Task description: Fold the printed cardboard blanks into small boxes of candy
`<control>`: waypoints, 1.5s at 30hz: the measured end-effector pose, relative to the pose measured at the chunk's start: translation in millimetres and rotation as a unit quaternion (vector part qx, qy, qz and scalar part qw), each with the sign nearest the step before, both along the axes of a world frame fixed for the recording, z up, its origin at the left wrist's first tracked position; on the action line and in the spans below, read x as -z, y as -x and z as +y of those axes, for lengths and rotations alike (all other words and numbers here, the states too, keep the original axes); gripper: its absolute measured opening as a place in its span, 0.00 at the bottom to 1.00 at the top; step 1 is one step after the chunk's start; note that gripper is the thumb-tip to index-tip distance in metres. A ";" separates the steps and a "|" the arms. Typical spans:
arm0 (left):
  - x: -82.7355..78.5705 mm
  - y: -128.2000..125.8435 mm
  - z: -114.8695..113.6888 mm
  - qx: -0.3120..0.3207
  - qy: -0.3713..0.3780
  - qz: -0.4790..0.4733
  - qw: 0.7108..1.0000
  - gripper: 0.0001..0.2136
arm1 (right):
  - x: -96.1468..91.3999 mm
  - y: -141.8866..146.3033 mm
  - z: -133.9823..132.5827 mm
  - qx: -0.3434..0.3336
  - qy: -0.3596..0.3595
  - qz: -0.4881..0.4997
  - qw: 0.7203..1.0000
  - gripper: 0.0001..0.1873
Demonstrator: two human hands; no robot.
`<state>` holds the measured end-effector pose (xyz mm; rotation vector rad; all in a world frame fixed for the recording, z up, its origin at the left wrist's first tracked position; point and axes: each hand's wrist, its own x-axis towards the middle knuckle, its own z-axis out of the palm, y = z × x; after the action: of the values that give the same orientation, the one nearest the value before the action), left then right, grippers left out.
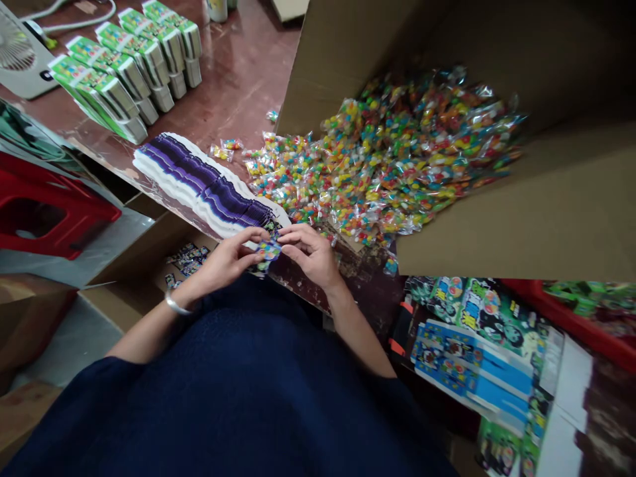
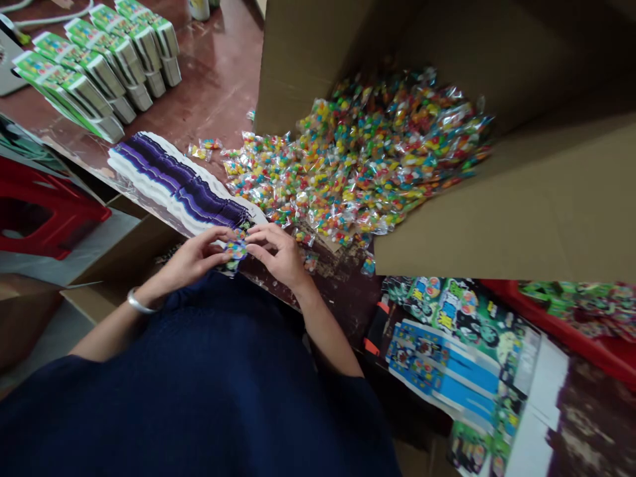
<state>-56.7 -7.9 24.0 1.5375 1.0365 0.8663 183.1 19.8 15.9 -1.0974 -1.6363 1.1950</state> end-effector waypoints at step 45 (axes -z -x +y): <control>-16.0 -8.9 31.4 0.090 0.085 -0.039 0.992 0.15 | -29.7 -10.5 3.3 0.104 0.012 0.032 0.994 0.12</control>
<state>-47.8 23.5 40.1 1.4166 0.8772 0.6901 193.6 23.0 45.6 -1.2003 -1.4246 1.1037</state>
